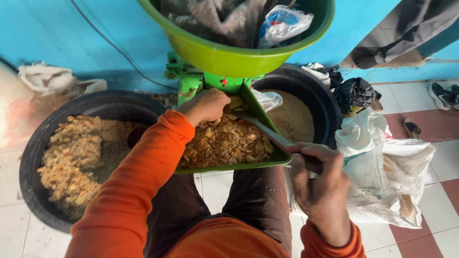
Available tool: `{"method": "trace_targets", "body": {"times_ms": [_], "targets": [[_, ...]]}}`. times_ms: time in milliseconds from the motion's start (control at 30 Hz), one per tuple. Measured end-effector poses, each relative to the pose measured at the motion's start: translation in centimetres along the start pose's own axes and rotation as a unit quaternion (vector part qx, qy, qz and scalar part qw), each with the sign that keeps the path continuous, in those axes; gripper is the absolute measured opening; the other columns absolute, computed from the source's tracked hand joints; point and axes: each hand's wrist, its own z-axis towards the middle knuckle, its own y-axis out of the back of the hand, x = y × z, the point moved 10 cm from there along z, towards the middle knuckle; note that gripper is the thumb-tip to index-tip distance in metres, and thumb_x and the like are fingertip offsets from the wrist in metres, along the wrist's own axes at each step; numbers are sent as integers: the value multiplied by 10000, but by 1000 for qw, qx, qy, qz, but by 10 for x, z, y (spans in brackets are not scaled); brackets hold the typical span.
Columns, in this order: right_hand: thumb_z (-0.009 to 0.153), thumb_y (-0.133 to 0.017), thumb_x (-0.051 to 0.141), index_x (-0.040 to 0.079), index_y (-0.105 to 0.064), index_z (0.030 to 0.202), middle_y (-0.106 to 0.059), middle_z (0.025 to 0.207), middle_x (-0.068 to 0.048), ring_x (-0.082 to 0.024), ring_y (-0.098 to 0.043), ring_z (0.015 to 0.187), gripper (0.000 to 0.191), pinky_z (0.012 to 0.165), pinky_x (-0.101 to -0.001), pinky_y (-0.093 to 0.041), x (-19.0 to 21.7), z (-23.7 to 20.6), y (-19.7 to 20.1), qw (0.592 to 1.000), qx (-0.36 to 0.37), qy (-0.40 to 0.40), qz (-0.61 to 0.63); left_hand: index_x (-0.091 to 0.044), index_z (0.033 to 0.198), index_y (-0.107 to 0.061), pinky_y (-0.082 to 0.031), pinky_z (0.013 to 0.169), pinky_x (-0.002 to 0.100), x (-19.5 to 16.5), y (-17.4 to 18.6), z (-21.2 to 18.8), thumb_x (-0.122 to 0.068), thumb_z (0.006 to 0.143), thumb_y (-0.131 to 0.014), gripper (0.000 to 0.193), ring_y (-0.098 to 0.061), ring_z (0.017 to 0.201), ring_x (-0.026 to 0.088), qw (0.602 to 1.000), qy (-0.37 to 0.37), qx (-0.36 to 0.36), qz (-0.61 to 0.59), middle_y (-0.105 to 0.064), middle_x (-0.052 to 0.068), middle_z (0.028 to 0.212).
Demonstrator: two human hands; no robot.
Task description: The person sits on the floor operating a green grinding machine, pushing broken food pieces from the green tray into the machine with their hand and a flat tool so the ground material falls into a black basin. They then scoop the ground material from the basin with a red bowl and resume feeding more pieces into the machine.
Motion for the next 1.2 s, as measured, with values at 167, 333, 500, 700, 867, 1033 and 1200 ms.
{"method": "trace_targets", "body": {"times_ms": [167,333,500,700,867,1033,1200], "targets": [[983,-630,7,-7,-456,1097,-750,1090,-125,-121,-744,736,209,630,-221,-589,-2,0,1,1000,6,-5,29,-27,889,-684,-562,808,474,-16,21,9,28,826,-651,90,-686,951,366,987,-62,-139,45,-692,186,978],[924,-660,3,-13,-501,1143,-717,1142,-150,-199,-743,836,271,723,-288,-604,3,-8,10,998,12,37,56,-23,791,-686,-582,739,477,-31,27,26,33,821,-633,83,-704,857,382,982,-78,-149,87,-696,209,949],[941,-683,1,11,-532,1100,-730,1129,-110,-200,-757,837,220,693,-281,-613,0,-9,19,997,19,10,71,1,783,-684,-570,759,478,-33,27,36,36,848,-620,98,-702,868,392,990,-70,-100,76,-697,217,901],[934,-683,9,5,-546,1098,-722,1098,-114,-220,-760,827,214,652,-278,-619,-1,-6,28,996,30,-14,78,-19,883,-727,-544,812,503,-38,32,36,100,743,-624,211,-691,903,405,983,-117,-141,34,-714,234,926],[965,-675,12,11,-525,1121,-711,1129,-123,-240,-749,880,217,730,-310,-615,-3,-5,29,996,24,12,83,15,854,-717,-565,781,490,-30,21,43,88,816,-611,135,-702,893,398,994,-55,-64,68,-707,239,954],[973,-671,12,14,-512,1115,-703,1147,-133,-221,-752,879,214,724,-306,-623,-7,-5,28,995,30,6,100,47,786,-704,-567,777,499,-34,25,40,119,830,-580,150,-711,795,386,997,-40,-42,49,-701,254,855],[964,-672,3,2,-555,1136,-719,1079,-115,-182,-743,802,207,657,-288,-600,-13,-5,27,995,32,-28,92,50,816,-723,-590,752,481,-31,21,39,143,818,-576,173,-722,742,375,998,-42,-41,35,-709,273,838]]}}
